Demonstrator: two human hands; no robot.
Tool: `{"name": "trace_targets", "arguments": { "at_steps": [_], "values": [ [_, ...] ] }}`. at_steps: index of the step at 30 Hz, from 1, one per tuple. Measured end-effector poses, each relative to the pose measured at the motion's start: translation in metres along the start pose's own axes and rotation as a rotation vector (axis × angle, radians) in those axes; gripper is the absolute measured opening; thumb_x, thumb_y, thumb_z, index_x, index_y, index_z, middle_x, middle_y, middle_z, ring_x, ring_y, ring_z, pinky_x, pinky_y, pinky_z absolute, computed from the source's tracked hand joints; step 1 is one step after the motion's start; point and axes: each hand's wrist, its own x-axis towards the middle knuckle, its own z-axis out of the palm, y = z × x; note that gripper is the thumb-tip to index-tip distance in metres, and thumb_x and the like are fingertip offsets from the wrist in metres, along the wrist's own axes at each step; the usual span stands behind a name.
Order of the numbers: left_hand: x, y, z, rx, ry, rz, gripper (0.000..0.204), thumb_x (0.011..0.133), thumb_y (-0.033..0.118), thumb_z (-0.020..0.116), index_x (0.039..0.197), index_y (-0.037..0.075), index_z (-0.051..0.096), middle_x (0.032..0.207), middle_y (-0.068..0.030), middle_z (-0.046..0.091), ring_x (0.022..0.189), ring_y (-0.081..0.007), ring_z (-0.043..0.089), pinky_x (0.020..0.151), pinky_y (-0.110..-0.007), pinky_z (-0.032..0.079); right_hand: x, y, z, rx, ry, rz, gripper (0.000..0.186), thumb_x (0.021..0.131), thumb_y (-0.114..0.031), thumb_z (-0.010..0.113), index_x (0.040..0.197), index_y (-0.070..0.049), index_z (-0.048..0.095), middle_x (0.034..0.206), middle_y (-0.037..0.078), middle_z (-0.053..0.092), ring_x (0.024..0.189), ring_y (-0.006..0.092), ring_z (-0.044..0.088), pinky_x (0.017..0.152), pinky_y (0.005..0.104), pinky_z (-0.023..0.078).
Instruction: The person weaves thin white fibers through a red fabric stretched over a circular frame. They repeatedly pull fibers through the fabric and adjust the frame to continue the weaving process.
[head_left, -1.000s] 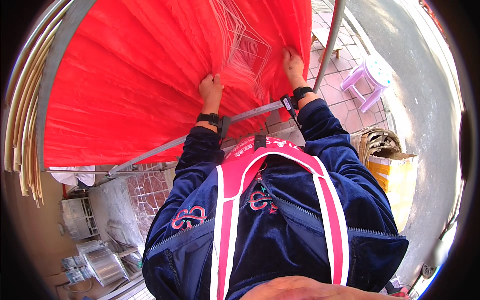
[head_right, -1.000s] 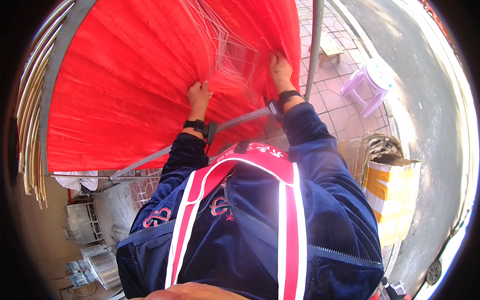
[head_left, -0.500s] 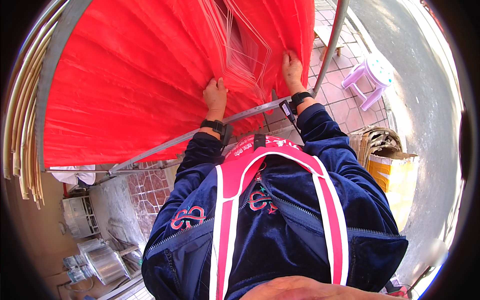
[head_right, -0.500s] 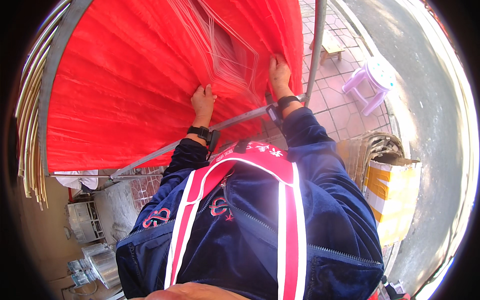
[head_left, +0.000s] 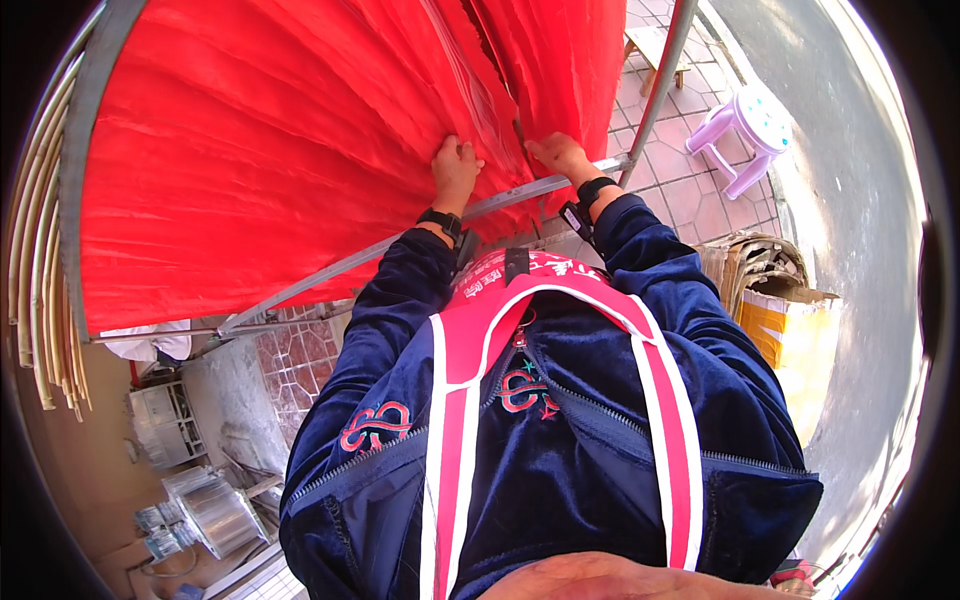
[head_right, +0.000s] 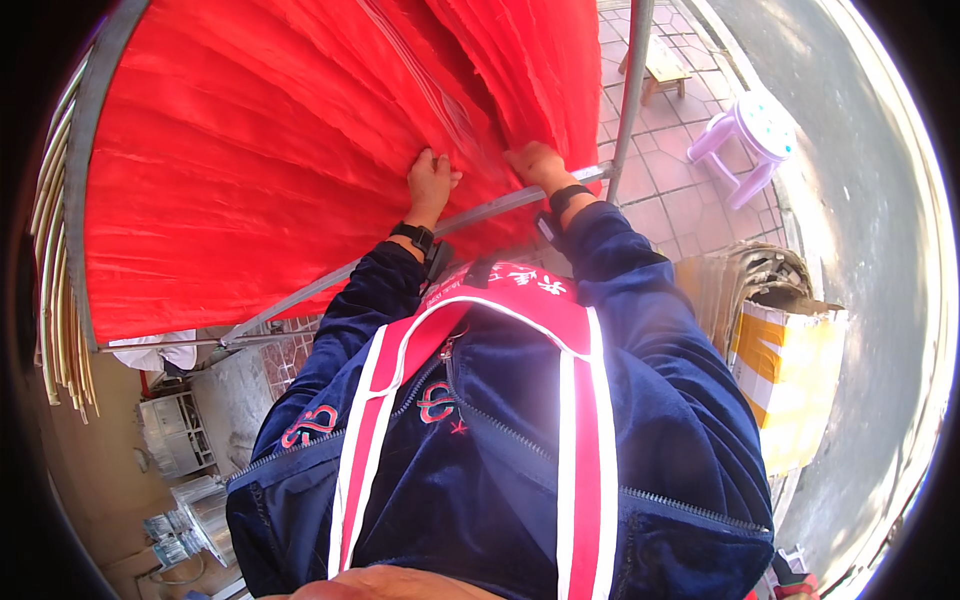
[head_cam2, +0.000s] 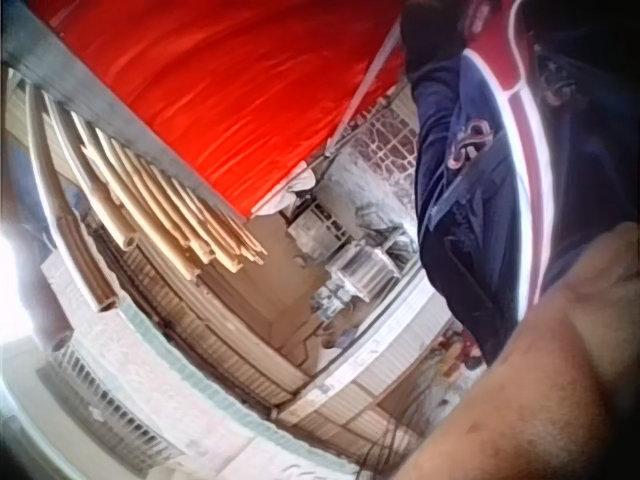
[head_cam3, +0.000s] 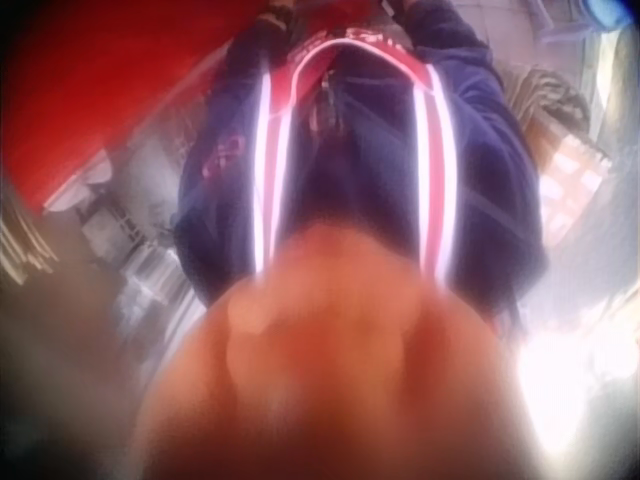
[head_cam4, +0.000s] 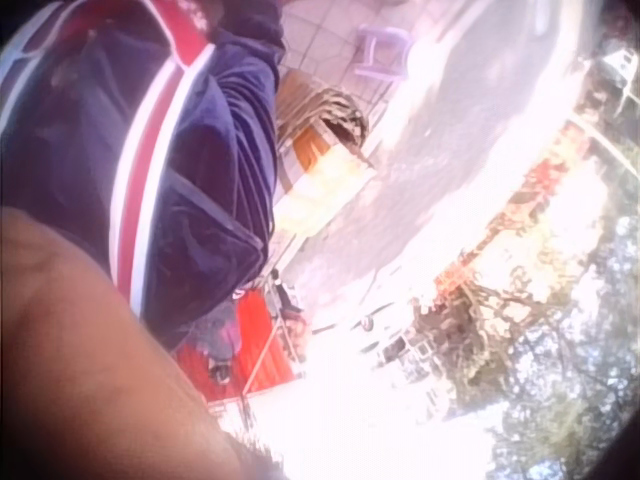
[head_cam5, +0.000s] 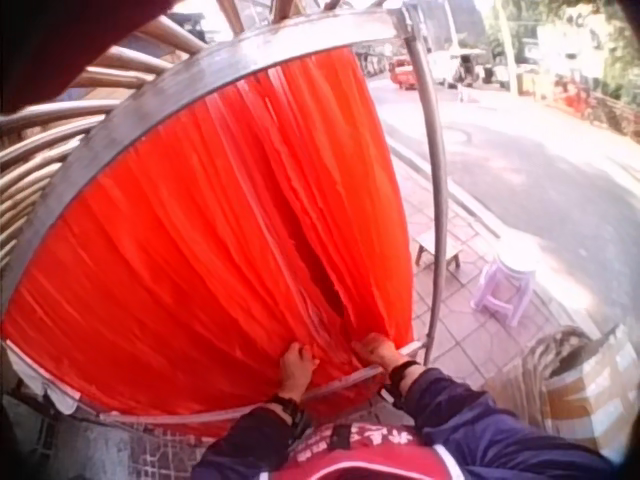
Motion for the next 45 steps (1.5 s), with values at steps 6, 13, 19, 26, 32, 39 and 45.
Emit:
{"name": "trace_targets", "arguments": {
  "at_steps": [6, 13, 19, 26, 32, 39, 45],
  "values": [
    [0.003, -0.016, 0.014, -0.264, -0.084, -0.033, 0.014, 0.101, 0.008, 0.046, 0.106, -0.005, 0.045, 0.094, -0.0158, 0.061, 0.084, -0.0278, 0.072, 0.066, -0.033, 0.06, 0.001, -0.008, 0.029, -0.064, 0.145, -0.228, 0.067, 0.088, -0.058, 0.059, 0.115, 0.004, 0.064, 0.108, 0.03, 0.065, 0.105, 0.0428, 0.063, 0.091, 0.0454, 0.05],
    [0.002, -0.027, 0.013, -0.247, -0.066, -0.004, 0.013, 0.1, 0.008, 0.047, 0.106, -0.004, 0.046, 0.094, -0.016, 0.062, 0.083, -0.026, 0.071, 0.068, -0.032, 0.06, 0.015, -0.021, 0.012, 0.01, 0.239, 0.0, 0.069, 0.085, -0.06, 0.063, 0.108, 0.004, 0.063, 0.107, 0.033, 0.064, 0.105, 0.0441, 0.062, 0.089, 0.0475, 0.051],
    [0.001, -0.031, 0.008, -0.174, 0.028, 0.037, 0.013, 0.098, 0.008, 0.05, 0.104, -0.004, 0.049, 0.085, -0.0163, 0.066, 0.075, -0.0211, 0.071, 0.064, -0.031, 0.059, 0.026, -0.005, 0.018, -0.006, 0.24, -0.023, 0.07, 0.083, -0.061, 0.064, 0.103, 0.006, 0.063, 0.099, 0.03, 0.066, 0.097, 0.0444, 0.064, 0.082, 0.0476, 0.052],
    [0.002, -0.04, -0.004, 0.058, 0.026, 0.159, 0.013, 0.095, 0.01, 0.057, 0.099, -0.003, 0.056, 0.075, -0.0128, 0.067, 0.072, -0.0184, 0.071, 0.063, -0.03, 0.055, 0.035, 0.001, 0.029, 0.142, 0.343, -0.281, 0.051, 0.087, -0.046, 0.067, 0.093, 0.005, 0.064, 0.077, 0.021, 0.068, 0.075, 0.0312, 0.07, 0.066, 0.039, 0.054],
    [0.008, -0.045, -0.007, -0.084, 0.033, 0.041, 0.016, 0.094, 0.01, 0.059, 0.1, -0.005, 0.061, 0.074, -0.0114, 0.067, 0.064, -0.0174, 0.069, 0.057, -0.029, 0.055, 0.058, 0.022, 0.045, 0.558, 0.172, -0.24, 0.029, 0.095, -0.029, 0.06, 0.095, 0.0, 0.062, 0.078, 0.01, 0.069, 0.065, 0.0169, 0.066, 0.058, 0.0296, 0.051],
    [0.014, -0.041, -0.029, -0.204, 0.228, -0.099, 0.019, 0.094, 0.012, 0.059, 0.098, -0.007, 0.064, 0.073, -0.0112, 0.068, 0.058, -0.0163, 0.068, 0.049, -0.029, 0.054, 0.06, 0.071, 0.024, 0.752, 0.504, -0.053, 0.021, 0.097, -0.022, 0.057, 0.092, -0.002, 0.064, 0.078, 0.008, 0.068, 0.062, 0.0164, 0.063, 0.056, 0.0293, 0.05],
    [0.024, -0.05, -0.049, 0.147, 0.354, -0.025, 0.024, 0.093, 0.018, 0.059, 0.095, -0.006, 0.065, 0.066, -0.0172, 0.068, 0.062, -0.0241, 0.071, 0.056, -0.036, 0.054, 0.027, 0.069, -0.003, 0.44, 0.812, 0.011, 0.021, 0.094, -0.019, 0.06, 0.097, -0.001, 0.07, 0.077, 0.013, 0.072, 0.068, 0.0214, 0.07, 0.061, 0.0329, 0.054]
  ]
}}
